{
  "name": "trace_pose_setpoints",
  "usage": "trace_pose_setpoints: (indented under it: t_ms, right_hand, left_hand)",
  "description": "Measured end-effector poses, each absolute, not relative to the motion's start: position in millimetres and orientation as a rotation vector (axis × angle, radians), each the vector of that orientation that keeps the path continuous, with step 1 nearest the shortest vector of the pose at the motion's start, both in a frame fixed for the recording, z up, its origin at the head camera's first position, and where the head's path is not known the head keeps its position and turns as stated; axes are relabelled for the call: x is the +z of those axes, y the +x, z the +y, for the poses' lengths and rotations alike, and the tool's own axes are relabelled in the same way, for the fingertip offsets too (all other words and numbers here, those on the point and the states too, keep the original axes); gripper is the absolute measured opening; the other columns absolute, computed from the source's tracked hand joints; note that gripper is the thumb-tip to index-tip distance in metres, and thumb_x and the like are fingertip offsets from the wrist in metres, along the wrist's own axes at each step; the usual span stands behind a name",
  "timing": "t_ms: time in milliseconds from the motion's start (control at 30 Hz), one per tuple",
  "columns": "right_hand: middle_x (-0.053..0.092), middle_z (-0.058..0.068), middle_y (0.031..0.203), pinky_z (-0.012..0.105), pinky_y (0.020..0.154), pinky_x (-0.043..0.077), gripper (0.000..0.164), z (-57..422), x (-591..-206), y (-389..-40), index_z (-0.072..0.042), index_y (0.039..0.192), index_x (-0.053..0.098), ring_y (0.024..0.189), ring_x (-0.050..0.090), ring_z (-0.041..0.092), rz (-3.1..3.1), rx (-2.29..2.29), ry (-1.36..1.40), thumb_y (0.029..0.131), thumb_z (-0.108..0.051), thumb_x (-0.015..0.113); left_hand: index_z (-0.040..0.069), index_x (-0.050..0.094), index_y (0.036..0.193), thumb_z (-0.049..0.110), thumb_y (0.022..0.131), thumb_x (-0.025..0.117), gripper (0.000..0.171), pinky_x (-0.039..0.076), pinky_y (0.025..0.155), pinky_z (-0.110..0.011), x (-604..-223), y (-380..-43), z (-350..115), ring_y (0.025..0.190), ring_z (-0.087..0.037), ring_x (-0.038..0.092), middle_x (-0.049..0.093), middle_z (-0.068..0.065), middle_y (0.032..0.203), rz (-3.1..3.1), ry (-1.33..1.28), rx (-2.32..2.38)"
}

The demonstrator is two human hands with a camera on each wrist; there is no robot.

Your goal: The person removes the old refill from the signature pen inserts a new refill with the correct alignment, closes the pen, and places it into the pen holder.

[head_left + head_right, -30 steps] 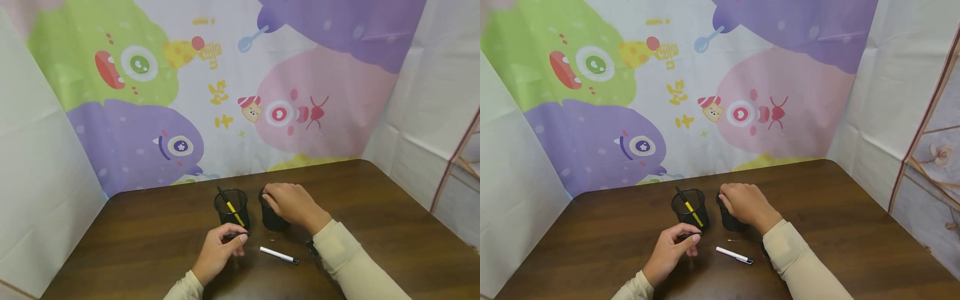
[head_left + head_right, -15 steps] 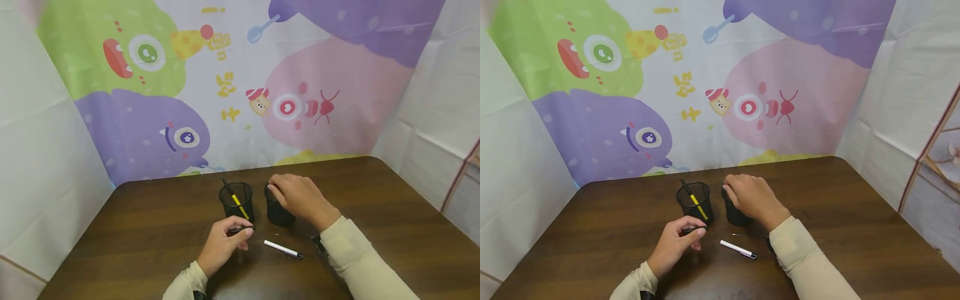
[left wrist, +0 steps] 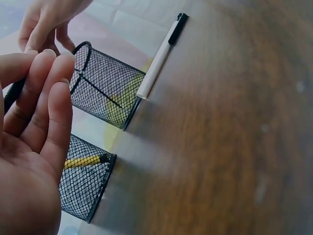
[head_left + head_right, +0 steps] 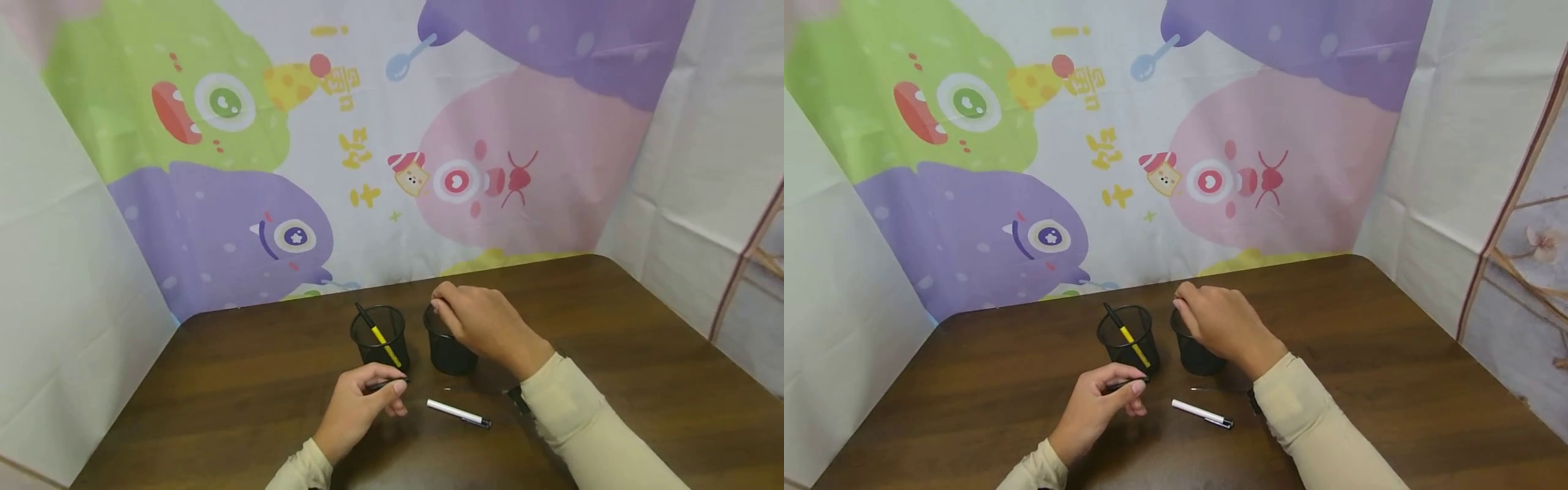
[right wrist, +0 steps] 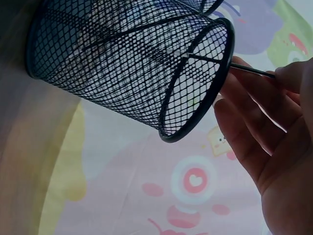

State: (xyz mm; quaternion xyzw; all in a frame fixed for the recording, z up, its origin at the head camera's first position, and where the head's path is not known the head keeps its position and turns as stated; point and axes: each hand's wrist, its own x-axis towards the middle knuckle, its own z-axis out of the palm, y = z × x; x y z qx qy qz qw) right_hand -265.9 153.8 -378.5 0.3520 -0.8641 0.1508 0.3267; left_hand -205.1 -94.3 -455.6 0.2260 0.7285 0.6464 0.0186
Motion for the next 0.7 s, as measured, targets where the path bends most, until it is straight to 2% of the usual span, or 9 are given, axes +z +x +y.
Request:
trace_pose_setpoints:
  t_ms: [400,700]
  right_hand:
    - [0.064,-0.003,0.079,0.031,0.058,0.051,0.008,157.6,-365.9,-268.2,-0.008,0.101,0.062,0.063,0.055,0.008,-2.281,0.461,0.924,0.098,-0.015,0.065]
    - [0.065,-0.005,0.08,0.031,0.056,0.051,0.009,155.2,-362.4,-255.1,-0.011,0.1,0.064,0.062,0.056,0.008,-2.237,0.435,0.911,0.095,-0.017,0.068]
  left_hand:
    - [-0.002,0.07,0.104,0.013,0.094,0.072,0.018,0.06,0.065,-0.039,-453.2,-208.4,-92.9,0.065,-0.024,0.072,0.069,-0.014,0.074,2.285,0.685,2.022]
    - [-0.001,0.07,0.104,0.015,0.094,0.072,0.019,0.06,0.065,-0.038,-455.0,-205.0,-96.7,0.066,-0.024,0.072,0.07,-0.014,0.074,2.278,0.639,2.009]
